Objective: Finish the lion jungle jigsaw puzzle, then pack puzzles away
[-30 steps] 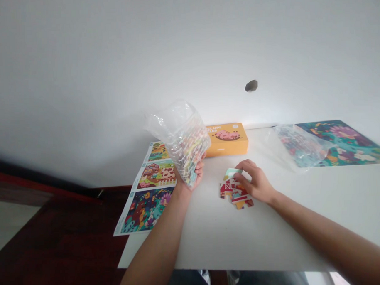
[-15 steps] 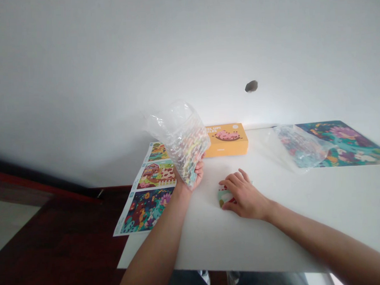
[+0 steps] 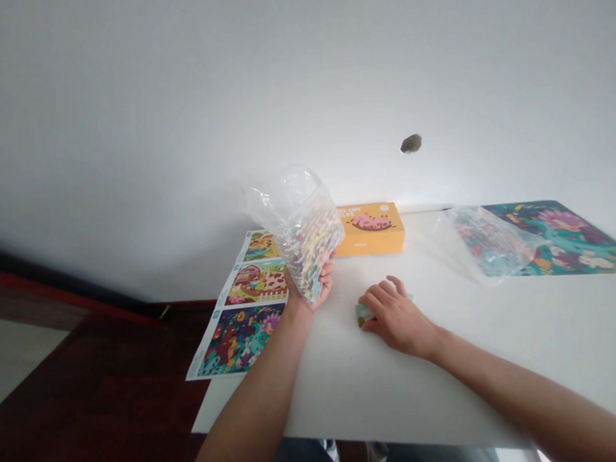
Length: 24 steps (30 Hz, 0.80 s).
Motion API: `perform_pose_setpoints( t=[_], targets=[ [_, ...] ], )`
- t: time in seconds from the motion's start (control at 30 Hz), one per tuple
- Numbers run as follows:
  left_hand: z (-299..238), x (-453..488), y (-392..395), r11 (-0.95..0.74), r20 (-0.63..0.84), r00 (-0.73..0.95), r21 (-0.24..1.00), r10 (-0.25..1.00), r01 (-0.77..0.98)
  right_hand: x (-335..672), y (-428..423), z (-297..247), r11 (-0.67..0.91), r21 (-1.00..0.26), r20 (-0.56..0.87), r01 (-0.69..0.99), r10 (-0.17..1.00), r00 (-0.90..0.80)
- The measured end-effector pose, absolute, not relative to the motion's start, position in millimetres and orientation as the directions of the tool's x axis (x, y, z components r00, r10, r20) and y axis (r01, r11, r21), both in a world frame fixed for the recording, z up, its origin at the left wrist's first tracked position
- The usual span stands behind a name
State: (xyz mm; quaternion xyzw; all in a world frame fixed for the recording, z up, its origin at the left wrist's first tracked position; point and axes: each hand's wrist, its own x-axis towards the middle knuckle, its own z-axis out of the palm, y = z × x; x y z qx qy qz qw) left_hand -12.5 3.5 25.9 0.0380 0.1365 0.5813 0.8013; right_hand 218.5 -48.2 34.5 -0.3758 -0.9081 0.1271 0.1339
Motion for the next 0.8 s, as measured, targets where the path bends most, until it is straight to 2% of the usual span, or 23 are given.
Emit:
perform_pose_setpoints(
  t=[0.2,0.47,0.6,0.8],
  targets=[
    [27.3,-12.1,3.3,0.315,-0.206,0.270,0.231,0.940,-0.921,217.5,-44.2,31.1,0.702,-0.356,0.160,0.617,0.696,-0.700],
    [27.8,-11.3,2.4,0.315,-0.201,0.274,0.215,0.941,-0.924,219.9,-43.6,30.5,0.807,-0.329,0.216,0.491,0.570,-0.792],
    [28.3,-11.7,2.0,0.315,-0.210,0.273,0.206,0.939,-0.926,221.9,-46.6,34.2,0.815,-0.300,0.209,0.495,0.563,-0.799],
    [31.2,-11.1,2.6,0.317,-0.218,0.270,0.217,0.938,-0.923,225.7,-50.1,45.2,0.793,-0.372,0.152,0.483,0.566,-0.811]
  ],
)
